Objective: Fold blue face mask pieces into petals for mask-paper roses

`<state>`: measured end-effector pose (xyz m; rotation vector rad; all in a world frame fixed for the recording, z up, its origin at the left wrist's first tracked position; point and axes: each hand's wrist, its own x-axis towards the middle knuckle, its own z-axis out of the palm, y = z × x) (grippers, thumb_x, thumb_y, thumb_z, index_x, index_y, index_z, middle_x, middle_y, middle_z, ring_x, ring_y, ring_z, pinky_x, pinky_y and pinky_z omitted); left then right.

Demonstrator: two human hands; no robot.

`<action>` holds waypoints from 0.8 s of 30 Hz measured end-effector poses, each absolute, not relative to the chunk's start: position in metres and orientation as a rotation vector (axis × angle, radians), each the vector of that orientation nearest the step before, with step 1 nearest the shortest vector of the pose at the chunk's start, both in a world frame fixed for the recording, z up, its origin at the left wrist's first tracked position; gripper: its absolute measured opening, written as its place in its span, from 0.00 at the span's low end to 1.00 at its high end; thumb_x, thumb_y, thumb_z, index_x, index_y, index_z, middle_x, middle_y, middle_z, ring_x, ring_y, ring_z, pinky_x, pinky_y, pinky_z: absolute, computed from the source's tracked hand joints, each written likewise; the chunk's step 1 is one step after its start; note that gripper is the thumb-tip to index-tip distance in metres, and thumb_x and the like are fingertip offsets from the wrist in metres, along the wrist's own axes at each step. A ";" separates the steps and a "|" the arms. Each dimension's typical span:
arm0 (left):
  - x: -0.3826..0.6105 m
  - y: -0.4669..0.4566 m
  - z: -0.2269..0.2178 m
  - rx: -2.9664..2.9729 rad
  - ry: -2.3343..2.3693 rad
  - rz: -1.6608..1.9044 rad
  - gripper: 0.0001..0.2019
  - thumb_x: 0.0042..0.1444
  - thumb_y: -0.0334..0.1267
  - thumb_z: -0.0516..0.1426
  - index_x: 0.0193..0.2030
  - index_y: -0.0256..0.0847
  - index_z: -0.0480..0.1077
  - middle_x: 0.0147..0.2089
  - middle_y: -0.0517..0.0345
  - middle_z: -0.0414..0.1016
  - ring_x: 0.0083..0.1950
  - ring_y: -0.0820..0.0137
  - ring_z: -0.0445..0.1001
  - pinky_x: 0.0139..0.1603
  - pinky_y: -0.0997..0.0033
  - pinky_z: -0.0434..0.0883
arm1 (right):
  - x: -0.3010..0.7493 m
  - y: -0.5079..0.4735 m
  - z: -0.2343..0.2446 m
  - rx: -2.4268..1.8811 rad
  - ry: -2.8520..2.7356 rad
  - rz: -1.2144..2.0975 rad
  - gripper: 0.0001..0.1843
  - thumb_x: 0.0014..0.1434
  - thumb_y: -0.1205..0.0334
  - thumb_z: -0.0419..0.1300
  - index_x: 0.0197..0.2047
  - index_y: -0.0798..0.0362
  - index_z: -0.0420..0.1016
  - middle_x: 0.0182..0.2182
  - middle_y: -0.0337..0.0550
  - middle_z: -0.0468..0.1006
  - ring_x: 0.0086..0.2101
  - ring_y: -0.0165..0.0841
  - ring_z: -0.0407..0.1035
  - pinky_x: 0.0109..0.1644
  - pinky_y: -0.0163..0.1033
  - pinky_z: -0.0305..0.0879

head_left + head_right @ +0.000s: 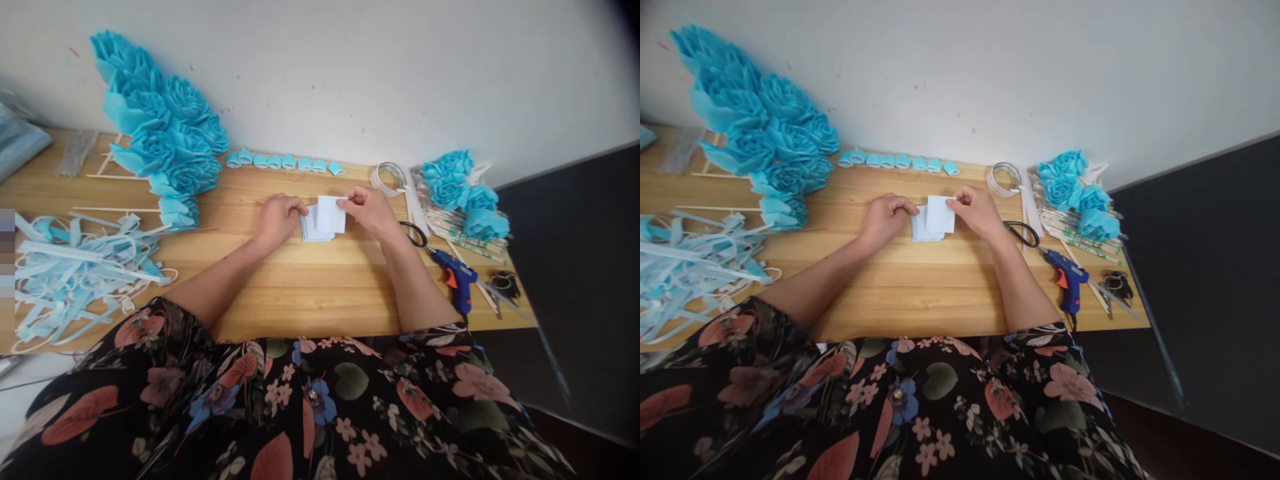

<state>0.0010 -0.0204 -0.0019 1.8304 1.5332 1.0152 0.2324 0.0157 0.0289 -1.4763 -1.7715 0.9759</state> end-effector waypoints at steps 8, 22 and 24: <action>0.001 -0.020 0.000 1.829 1.538 1.005 0.19 0.52 0.23 0.50 0.33 0.39 0.82 0.36 0.53 0.84 0.43 0.62 0.79 0.53 0.60 0.72 | 0.233 0.013 0.045 -1.275 -1.544 1.264 0.19 0.46 0.51 0.74 0.36 0.50 0.75 0.24 0.34 0.72 0.25 0.28 0.65 0.27 0.35 0.61; 0.001 -0.019 -0.002 1.844 1.506 1.075 0.16 0.51 0.23 0.50 0.32 0.41 0.79 0.35 0.57 0.82 0.39 0.65 0.76 0.48 0.63 0.71 | 0.203 0.002 0.022 -1.299 -1.639 1.345 0.17 0.53 0.55 0.68 0.44 0.51 0.75 0.22 0.30 0.69 0.21 0.26 0.61 0.24 0.33 0.58; 0.001 -0.019 -0.002 1.832 1.500 1.140 0.16 0.51 0.22 0.50 0.33 0.41 0.78 0.34 0.57 0.81 0.38 0.66 0.75 0.45 0.64 0.71 | 0.203 0.002 0.020 -1.317 -1.660 1.317 0.16 0.54 0.56 0.66 0.45 0.51 0.75 0.23 0.31 0.70 0.21 0.26 0.62 0.25 0.33 0.58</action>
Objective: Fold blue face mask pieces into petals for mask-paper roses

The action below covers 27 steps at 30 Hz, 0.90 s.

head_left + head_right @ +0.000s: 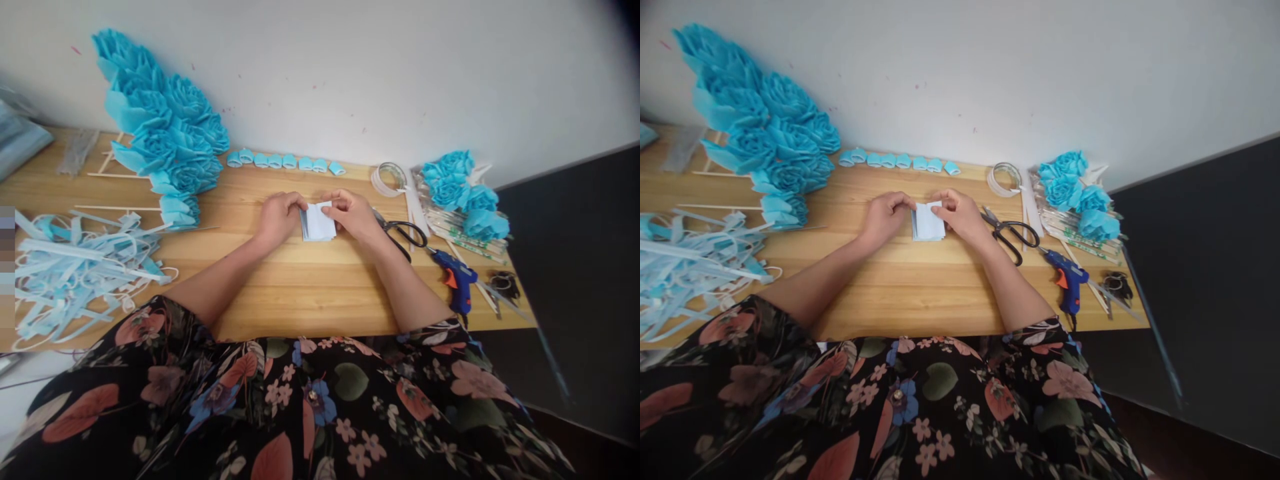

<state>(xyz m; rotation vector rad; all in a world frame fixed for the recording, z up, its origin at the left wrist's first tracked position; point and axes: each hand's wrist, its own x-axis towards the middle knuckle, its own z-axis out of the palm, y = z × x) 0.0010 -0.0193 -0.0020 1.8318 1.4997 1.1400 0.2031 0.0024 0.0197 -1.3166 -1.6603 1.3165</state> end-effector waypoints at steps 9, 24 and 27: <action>0.003 -0.027 0.006 2.267 1.254 0.890 0.16 0.51 0.24 0.53 0.33 0.44 0.81 0.41 0.55 0.84 0.45 0.61 0.77 0.53 0.56 0.70 | 0.209 0.004 0.018 -1.423 -1.915 0.948 0.16 0.60 0.56 0.62 0.50 0.49 0.79 0.33 0.39 0.82 0.31 0.34 0.73 0.41 0.41 0.69; 0.001 -0.026 0.000 2.224 1.305 0.955 0.16 0.51 0.24 0.51 0.27 0.43 0.79 0.38 0.55 0.85 0.42 0.62 0.79 0.51 0.58 0.72 | 0.192 -0.007 0.047 -1.827 -2.340 0.527 0.13 0.59 0.54 0.63 0.44 0.51 0.79 0.38 0.49 0.84 0.37 0.43 0.75 0.36 0.42 0.57; 0.000 -0.025 -0.001 2.148 1.294 1.014 0.15 0.50 0.24 0.51 0.26 0.43 0.78 0.36 0.56 0.84 0.41 0.63 0.79 0.52 0.59 0.73 | 0.193 -0.008 0.044 -1.779 -2.372 0.490 0.08 0.60 0.56 0.62 0.39 0.51 0.77 0.38 0.50 0.83 0.38 0.43 0.74 0.37 0.42 0.57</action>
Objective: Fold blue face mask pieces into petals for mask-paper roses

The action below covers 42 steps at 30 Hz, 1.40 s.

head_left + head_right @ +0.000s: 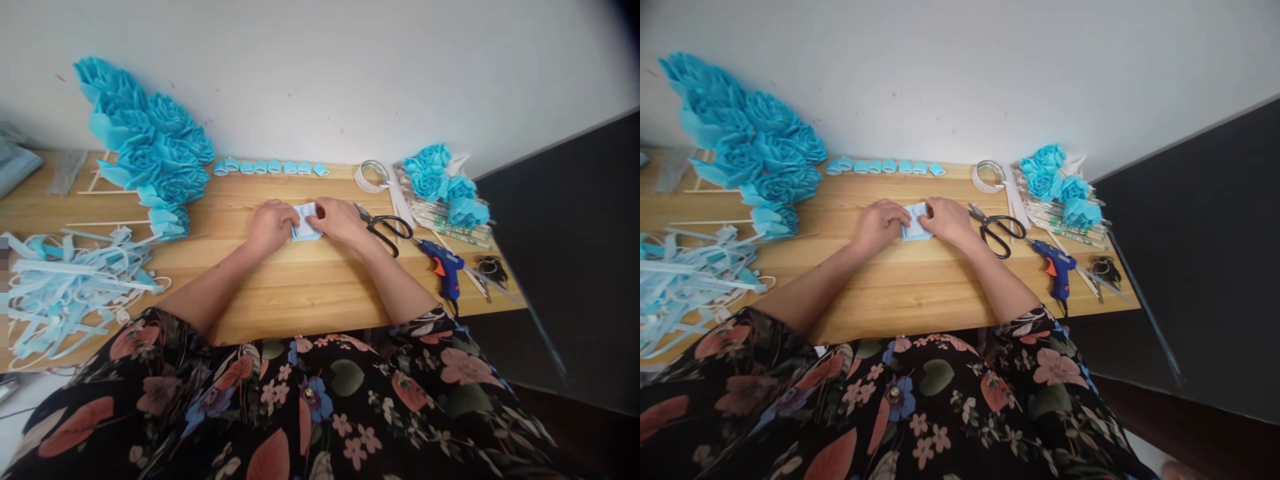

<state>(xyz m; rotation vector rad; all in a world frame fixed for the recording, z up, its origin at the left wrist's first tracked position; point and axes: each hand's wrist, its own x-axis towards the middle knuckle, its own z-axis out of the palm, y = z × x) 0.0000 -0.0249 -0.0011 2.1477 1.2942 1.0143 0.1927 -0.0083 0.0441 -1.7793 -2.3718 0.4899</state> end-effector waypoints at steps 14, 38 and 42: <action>0.000 -0.013 -0.010 1.408 1.129 1.311 0.31 0.58 0.43 0.63 0.67 0.44 0.62 0.59 0.44 0.77 0.51 0.64 0.80 0.52 0.64 0.75 | 0.189 -0.013 0.036 -1.322 -1.771 1.093 0.11 0.54 0.52 0.61 0.35 0.48 0.65 0.31 0.37 0.74 0.32 0.32 0.67 0.37 0.36 0.63; 0.012 -0.019 -0.005 1.357 1.056 1.243 0.12 0.54 0.29 0.58 0.45 0.40 0.69 0.45 0.55 0.81 0.44 0.70 0.79 0.49 0.70 0.74 | 0.172 -0.013 0.013 -1.161 -1.636 1.273 0.41 0.56 0.58 0.63 0.72 0.42 0.62 0.67 0.44 0.71 0.62 0.41 0.69 0.65 0.48 0.69; 0.012 -0.020 -0.002 1.281 1.094 1.262 0.10 0.55 0.31 0.60 0.44 0.40 0.68 0.40 0.58 0.80 0.40 0.71 0.79 0.44 0.71 0.74 | 0.179 -0.015 0.026 -1.194 -1.568 1.331 0.26 0.54 0.51 0.67 0.55 0.50 0.77 0.52 0.47 0.82 0.49 0.39 0.76 0.54 0.44 0.74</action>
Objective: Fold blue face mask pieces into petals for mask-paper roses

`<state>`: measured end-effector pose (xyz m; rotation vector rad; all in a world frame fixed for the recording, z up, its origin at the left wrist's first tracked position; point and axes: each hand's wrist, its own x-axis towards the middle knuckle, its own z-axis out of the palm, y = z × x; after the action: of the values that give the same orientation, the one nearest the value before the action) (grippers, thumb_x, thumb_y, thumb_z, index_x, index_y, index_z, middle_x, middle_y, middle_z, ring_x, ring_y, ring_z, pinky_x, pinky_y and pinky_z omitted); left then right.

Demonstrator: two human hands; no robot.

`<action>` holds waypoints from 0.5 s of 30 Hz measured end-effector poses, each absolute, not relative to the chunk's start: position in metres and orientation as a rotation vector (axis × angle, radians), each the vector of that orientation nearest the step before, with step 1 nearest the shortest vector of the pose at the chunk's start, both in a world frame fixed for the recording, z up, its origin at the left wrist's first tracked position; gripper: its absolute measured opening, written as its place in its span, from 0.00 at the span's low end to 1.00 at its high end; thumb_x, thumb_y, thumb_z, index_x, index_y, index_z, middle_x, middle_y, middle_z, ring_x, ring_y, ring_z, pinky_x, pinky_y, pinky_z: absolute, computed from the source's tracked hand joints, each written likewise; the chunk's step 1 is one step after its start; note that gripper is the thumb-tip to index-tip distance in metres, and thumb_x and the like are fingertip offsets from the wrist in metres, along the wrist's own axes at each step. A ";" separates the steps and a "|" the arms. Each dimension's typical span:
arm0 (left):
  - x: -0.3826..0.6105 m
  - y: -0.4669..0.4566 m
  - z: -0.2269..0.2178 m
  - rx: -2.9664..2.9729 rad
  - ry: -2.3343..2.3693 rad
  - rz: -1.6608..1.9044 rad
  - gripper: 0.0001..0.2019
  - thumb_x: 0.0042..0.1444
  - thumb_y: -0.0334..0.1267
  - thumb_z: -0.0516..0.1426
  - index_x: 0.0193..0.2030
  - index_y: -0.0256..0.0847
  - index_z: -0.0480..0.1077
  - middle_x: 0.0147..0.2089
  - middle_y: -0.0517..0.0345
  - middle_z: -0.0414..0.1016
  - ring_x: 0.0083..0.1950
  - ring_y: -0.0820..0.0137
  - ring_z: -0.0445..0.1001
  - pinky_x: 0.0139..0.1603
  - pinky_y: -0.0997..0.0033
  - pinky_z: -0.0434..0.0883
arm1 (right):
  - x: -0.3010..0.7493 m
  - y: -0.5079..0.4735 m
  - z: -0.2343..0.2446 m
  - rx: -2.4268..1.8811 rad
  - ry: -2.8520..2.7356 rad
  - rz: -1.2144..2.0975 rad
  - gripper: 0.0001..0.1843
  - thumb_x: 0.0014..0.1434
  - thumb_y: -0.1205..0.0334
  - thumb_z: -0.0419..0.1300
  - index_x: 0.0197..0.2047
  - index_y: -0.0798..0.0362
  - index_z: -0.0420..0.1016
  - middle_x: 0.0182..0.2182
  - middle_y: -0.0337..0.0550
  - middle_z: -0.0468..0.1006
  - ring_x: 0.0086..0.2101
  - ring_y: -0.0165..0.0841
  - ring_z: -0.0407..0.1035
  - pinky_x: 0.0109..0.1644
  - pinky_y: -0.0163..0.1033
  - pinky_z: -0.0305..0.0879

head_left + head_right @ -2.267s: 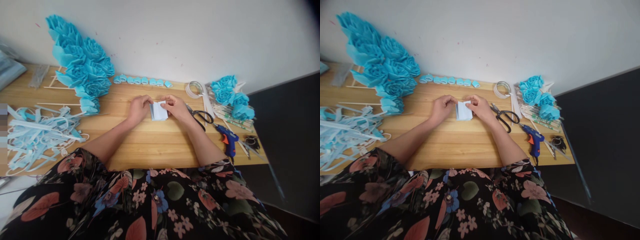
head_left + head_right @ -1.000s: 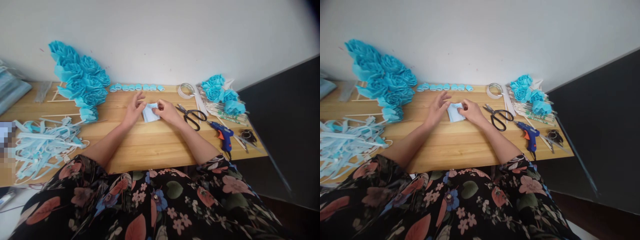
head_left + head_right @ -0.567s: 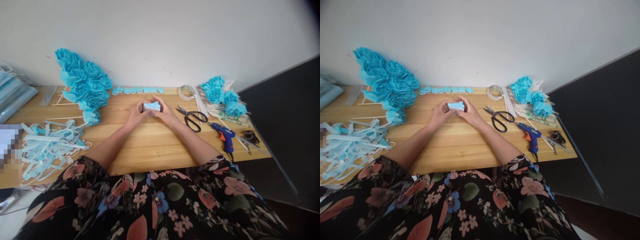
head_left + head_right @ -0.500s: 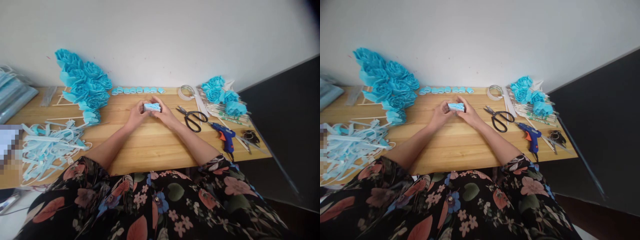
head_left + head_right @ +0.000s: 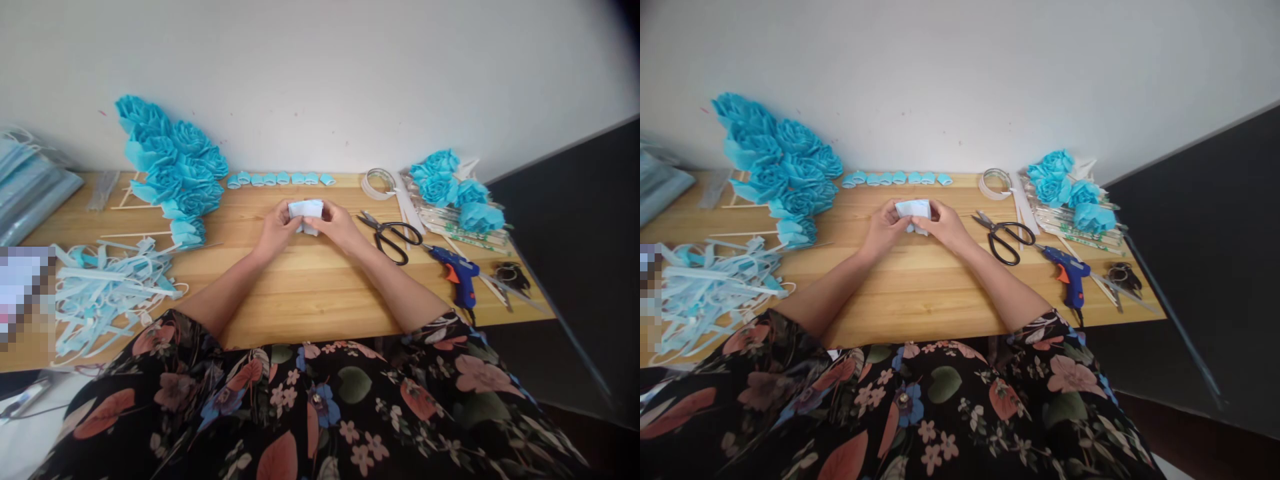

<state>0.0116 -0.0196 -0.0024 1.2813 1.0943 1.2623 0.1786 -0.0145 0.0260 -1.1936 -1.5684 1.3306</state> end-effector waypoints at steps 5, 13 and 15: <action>0.009 -0.018 -0.002 1.251 1.091 1.302 0.09 0.53 0.32 0.62 0.41 0.39 0.69 0.38 0.60 0.78 0.40 0.72 0.77 0.43 0.72 0.73 | 0.189 -0.011 0.028 -1.170 -1.512 1.393 0.15 0.53 0.53 0.68 0.42 0.53 0.79 0.39 0.43 0.84 0.41 0.36 0.76 0.49 0.42 0.72; 0.004 -0.019 0.002 1.126 0.933 1.281 0.17 0.50 0.43 0.70 0.41 0.38 0.72 0.39 0.57 0.79 0.36 0.72 0.76 0.36 0.74 0.74 | 0.190 -0.008 0.026 -1.096 -1.481 1.460 0.18 0.51 0.49 0.70 0.39 0.54 0.78 0.29 0.38 0.77 0.28 0.29 0.65 0.32 0.36 0.64; 0.004 -0.021 0.006 1.123 0.917 1.205 0.21 0.50 0.47 0.70 0.45 0.39 0.72 0.39 0.56 0.79 0.34 0.72 0.75 0.30 0.75 0.72 | 0.189 -0.010 0.029 -1.092 -1.500 1.452 0.18 0.53 0.50 0.69 0.39 0.54 0.76 0.28 0.37 0.75 0.26 0.28 0.63 0.30 0.35 0.62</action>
<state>0.0041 -0.0211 0.0057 1.1232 0.9174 1.2048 0.1885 -0.0097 0.0293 -1.0920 -1.4997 1.4523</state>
